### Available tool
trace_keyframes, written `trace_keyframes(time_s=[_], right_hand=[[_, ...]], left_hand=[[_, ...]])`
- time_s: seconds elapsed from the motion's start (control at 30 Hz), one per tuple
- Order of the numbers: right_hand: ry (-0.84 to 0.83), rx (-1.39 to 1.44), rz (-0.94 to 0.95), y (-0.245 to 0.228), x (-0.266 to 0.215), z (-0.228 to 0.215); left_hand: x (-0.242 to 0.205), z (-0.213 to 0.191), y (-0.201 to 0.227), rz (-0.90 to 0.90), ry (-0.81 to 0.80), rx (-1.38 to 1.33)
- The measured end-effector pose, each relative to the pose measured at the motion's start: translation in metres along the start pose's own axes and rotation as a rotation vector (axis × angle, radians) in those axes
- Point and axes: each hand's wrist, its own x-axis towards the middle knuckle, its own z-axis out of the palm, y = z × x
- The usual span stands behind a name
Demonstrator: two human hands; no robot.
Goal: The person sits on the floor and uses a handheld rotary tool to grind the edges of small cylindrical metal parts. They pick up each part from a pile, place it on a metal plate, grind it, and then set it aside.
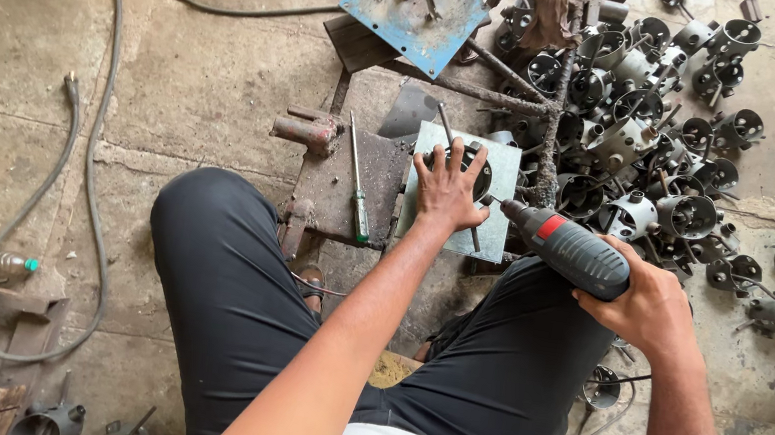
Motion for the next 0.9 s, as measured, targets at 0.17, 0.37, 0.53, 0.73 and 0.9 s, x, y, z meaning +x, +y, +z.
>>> trace_keyframes(time_s=[0.17, 0.37, 0.53, 0.73, 0.9], right_hand=[[-0.052, -0.052, -0.001, -0.003, 0.003, -0.003], [-0.407, -0.255, 0.073, -0.039, 0.048, -0.046], [-0.560, -0.374, -0.036, -0.078, 0.115, -0.068], [-0.580, -0.471, -0.058, -0.089, 0.154, -0.070], [-0.553, -0.522, -0.047, -0.091, 0.153, -0.073]], left_hand=[[-0.003, -0.004, 0.001, -0.009, -0.036, 0.030], [-0.001, -0.011, 0.001, 0.009, -0.143, 0.049], [0.006, -0.013, -0.016, 0.125, -0.114, 0.062], [0.000, -0.019, -0.018, 0.112, -0.035, -0.006], [0.000, -0.019, -0.018, 0.130, 0.086, -0.054]])
